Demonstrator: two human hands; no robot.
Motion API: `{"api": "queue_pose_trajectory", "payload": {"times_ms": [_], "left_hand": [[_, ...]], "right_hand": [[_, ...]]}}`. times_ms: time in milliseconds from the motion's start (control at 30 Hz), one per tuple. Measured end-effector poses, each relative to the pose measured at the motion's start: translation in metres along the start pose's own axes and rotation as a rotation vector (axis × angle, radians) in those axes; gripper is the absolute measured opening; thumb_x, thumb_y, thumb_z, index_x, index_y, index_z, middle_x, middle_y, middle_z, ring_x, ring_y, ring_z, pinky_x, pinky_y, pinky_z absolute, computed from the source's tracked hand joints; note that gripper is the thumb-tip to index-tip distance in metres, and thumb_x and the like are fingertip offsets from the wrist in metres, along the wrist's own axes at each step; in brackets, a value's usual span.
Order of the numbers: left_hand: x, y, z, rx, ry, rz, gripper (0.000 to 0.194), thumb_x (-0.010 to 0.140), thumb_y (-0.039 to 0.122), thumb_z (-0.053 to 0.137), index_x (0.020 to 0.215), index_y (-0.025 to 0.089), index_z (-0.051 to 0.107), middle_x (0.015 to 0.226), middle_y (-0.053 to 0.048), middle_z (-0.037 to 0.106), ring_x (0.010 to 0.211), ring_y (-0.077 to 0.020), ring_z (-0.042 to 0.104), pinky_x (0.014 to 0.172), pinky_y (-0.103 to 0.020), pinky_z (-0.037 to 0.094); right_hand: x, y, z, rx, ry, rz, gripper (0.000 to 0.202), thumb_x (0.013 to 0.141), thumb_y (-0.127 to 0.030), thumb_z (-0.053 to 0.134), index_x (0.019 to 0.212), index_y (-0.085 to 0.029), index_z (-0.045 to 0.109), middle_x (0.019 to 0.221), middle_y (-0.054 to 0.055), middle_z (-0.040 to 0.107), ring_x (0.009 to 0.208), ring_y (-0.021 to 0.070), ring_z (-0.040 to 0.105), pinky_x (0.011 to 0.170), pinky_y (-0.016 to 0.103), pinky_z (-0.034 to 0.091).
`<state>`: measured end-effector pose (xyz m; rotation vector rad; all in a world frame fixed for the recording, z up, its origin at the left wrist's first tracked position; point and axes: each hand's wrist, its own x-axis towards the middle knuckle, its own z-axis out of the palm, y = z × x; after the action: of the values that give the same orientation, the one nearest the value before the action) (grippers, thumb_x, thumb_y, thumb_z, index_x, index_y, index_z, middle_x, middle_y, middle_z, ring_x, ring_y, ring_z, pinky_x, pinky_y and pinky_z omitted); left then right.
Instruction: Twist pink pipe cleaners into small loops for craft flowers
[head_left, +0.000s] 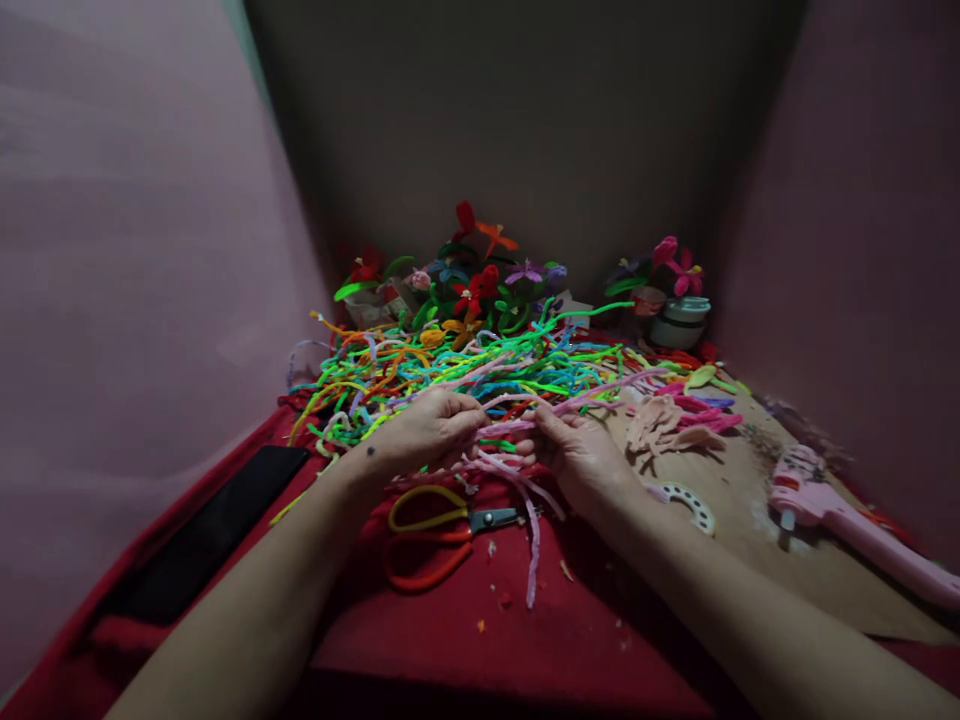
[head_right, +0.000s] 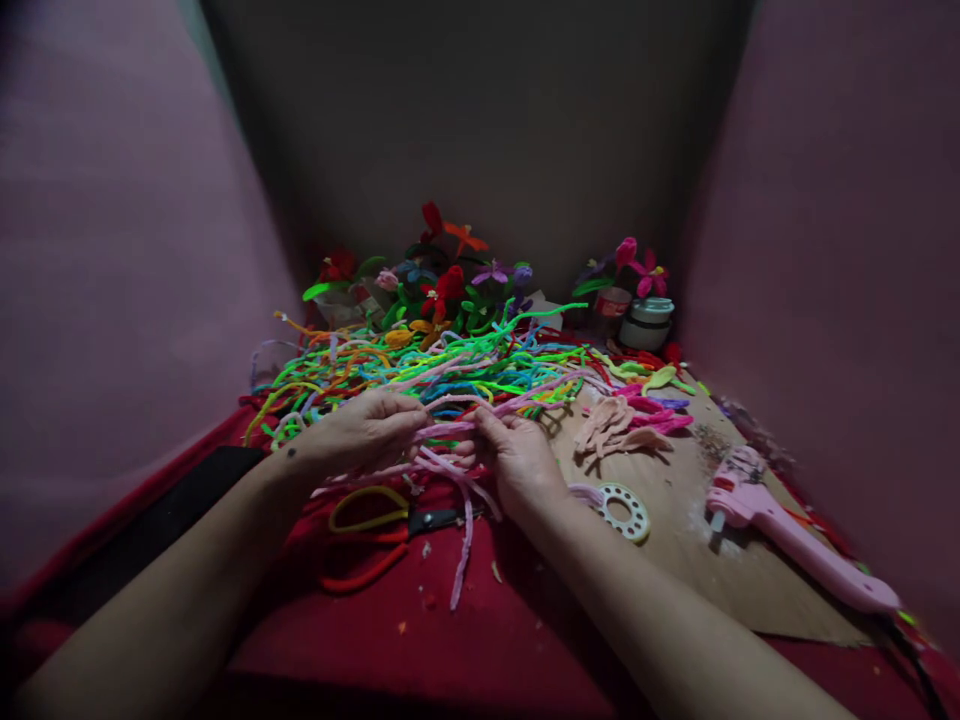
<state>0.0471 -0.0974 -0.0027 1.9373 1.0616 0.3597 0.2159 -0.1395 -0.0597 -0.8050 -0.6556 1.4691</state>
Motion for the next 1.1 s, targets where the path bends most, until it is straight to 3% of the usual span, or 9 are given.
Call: {"api": "queue_pose_trajectory", "payload": {"times_ms": [200,433,567,667,800,933,1100], "left_hand": [[0.0,-0.004,-0.007,0.042,0.01,-0.015,0.032,0.076,0.041,0.046,0.058,0.015,0.049,0.042,0.005,0.036,0.033,-0.0041,0.029,0.032,-0.016,0.018],[0.002,-0.004,-0.004,0.093,0.024,0.02,0.029,0.076,0.036,0.044,0.06,0.014,0.051,0.046,0.004,0.043,0.036,-0.0045,0.035,0.035,-0.016,0.023],[0.005,-0.006,-0.009,0.068,0.191,0.072,0.024,0.075,0.03,0.046,0.062,0.012,0.054,0.054,0.002,0.051,0.044,-0.0052,0.043,0.042,-0.015,0.032],[0.004,-0.006,-0.017,-0.11,0.362,0.069,0.019,0.076,0.028,0.046,0.069,0.013,0.054,0.055,0.001,0.053,0.044,-0.0063,0.046,0.042,-0.016,0.035],[0.0,-0.008,-0.029,-0.187,0.495,0.097,0.023,0.078,0.034,0.045,0.084,0.014,0.055,0.052,0.003,0.05,0.033,-0.003,0.033,0.033,-0.015,0.023],[-0.004,-0.009,-0.029,-0.061,0.342,0.115,0.026,0.076,0.036,0.049,0.079,0.012,0.058,0.056,0.002,0.05,0.041,-0.003,0.035,0.039,-0.015,0.024],[-0.006,-0.005,-0.021,-0.059,0.19,0.107,0.026,0.076,0.032,0.05,0.086,0.011,0.061,0.061,0.002,0.049,0.046,-0.0041,0.035,0.042,-0.016,0.024]], "right_hand": [[0.003,-0.004,-0.01,-0.025,-0.022,-0.007,0.015,0.068,-0.024,0.067,0.073,-0.011,0.06,0.053,0.002,0.061,0.043,0.0113,0.056,0.041,0.022,0.047],[0.002,-0.004,-0.012,-0.018,0.003,-0.01,0.017,0.068,-0.023,0.066,0.08,-0.011,0.062,0.058,0.004,0.064,0.049,0.013,0.06,0.046,0.024,0.051],[0.003,-0.005,-0.011,-0.018,0.014,-0.011,0.018,0.067,-0.023,0.066,0.08,-0.011,0.063,0.06,0.004,0.065,0.049,0.0134,0.06,0.046,0.024,0.051],[0.001,-0.005,-0.01,-0.033,0.015,0.045,0.011,0.072,-0.02,0.062,0.075,-0.01,0.062,0.061,0.006,0.065,0.048,0.0126,0.06,0.044,0.022,0.05],[-0.008,0.0,-0.003,0.024,-0.061,0.176,0.007,0.075,-0.013,0.057,0.073,-0.009,0.062,0.061,0.006,0.066,0.046,0.01,0.059,0.042,0.018,0.049],[-0.017,0.007,0.006,0.056,-0.126,0.323,0.011,0.078,-0.009,0.052,0.075,-0.008,0.063,0.066,0.009,0.068,0.05,0.0114,0.062,0.045,0.018,0.05],[-0.015,0.004,0.007,0.086,-0.035,0.399,0.02,0.083,-0.012,0.044,0.074,-0.008,0.062,0.074,0.013,0.069,0.058,0.0133,0.065,0.05,0.017,0.052]]}}
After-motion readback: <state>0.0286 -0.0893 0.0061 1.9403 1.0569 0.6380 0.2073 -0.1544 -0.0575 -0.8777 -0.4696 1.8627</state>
